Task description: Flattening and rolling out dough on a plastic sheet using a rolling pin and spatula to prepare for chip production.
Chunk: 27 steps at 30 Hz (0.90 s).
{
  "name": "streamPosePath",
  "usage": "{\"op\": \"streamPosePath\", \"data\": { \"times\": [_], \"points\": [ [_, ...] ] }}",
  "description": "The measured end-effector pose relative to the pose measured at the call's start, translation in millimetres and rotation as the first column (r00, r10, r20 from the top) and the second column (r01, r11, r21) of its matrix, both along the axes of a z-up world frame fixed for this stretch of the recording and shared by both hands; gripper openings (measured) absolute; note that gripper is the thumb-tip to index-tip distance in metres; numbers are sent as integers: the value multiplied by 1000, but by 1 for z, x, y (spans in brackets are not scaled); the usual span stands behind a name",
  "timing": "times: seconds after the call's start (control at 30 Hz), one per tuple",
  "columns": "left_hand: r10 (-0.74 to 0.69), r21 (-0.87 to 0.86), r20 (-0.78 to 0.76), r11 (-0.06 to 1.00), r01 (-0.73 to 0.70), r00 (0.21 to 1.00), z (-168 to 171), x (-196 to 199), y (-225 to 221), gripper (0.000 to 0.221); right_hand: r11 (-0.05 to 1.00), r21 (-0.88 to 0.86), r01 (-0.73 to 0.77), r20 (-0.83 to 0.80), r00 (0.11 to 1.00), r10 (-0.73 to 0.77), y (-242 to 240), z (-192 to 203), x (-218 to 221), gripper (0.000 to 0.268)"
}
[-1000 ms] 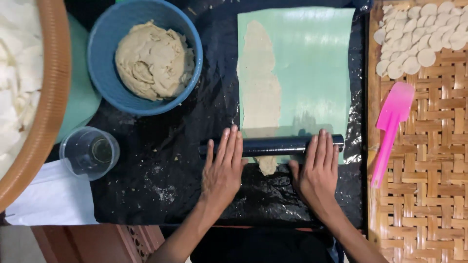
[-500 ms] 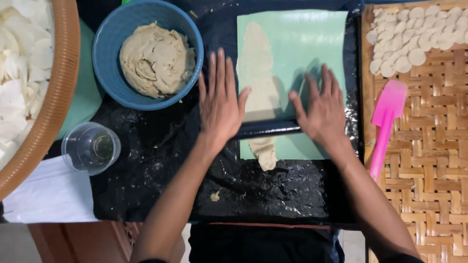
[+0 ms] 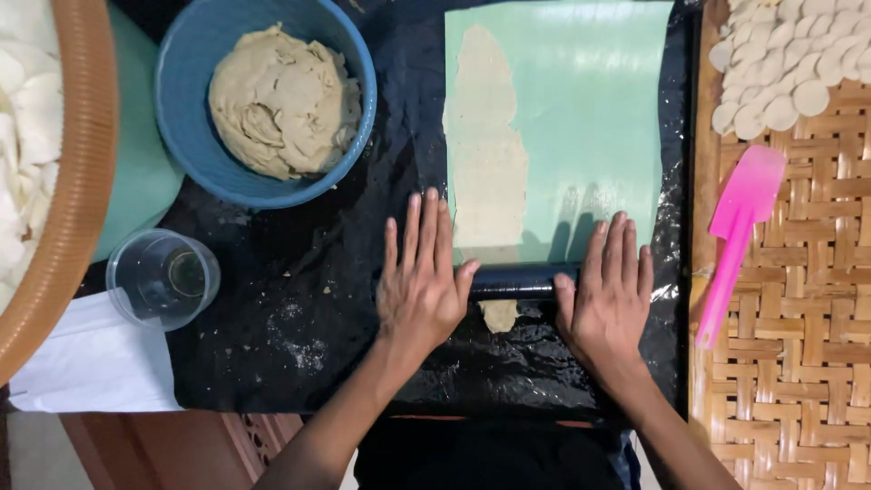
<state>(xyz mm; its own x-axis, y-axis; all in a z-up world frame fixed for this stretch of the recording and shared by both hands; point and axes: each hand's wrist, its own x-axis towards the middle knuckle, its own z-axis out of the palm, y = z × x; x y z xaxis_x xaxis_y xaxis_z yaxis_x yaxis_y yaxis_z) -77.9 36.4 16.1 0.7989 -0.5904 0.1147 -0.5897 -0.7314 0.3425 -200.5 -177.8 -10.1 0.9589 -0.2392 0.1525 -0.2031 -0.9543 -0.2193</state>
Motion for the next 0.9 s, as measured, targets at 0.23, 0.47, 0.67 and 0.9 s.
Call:
{"op": "streamPosePath", "data": {
  "times": [0.23, 0.47, 0.67, 0.9],
  "points": [
    [1, -27, -3, 1000, -1, 1000, -6, 48, -16, 80, 1000, -5, 26, -104, 994, -26, -18, 14, 57, 68],
    [26, -92, -2, 995, -26, 1000, -6, 61, -20, 78, 999, 41, 16, -79, 997, -13, -20, 17, 75, 71],
    [-40, 10, -21, 999, 41, 999, -7, -8, 3, 74, 1000, 17, 8, -18, 1000, -8, 3, 4, 4, 70],
    [-64, 56, 37, 997, 62, 997, -17, -55, 17, 76, 995, -94, -22, -23, 1000, 20, 11, -7, -35, 72]
  ]
}}
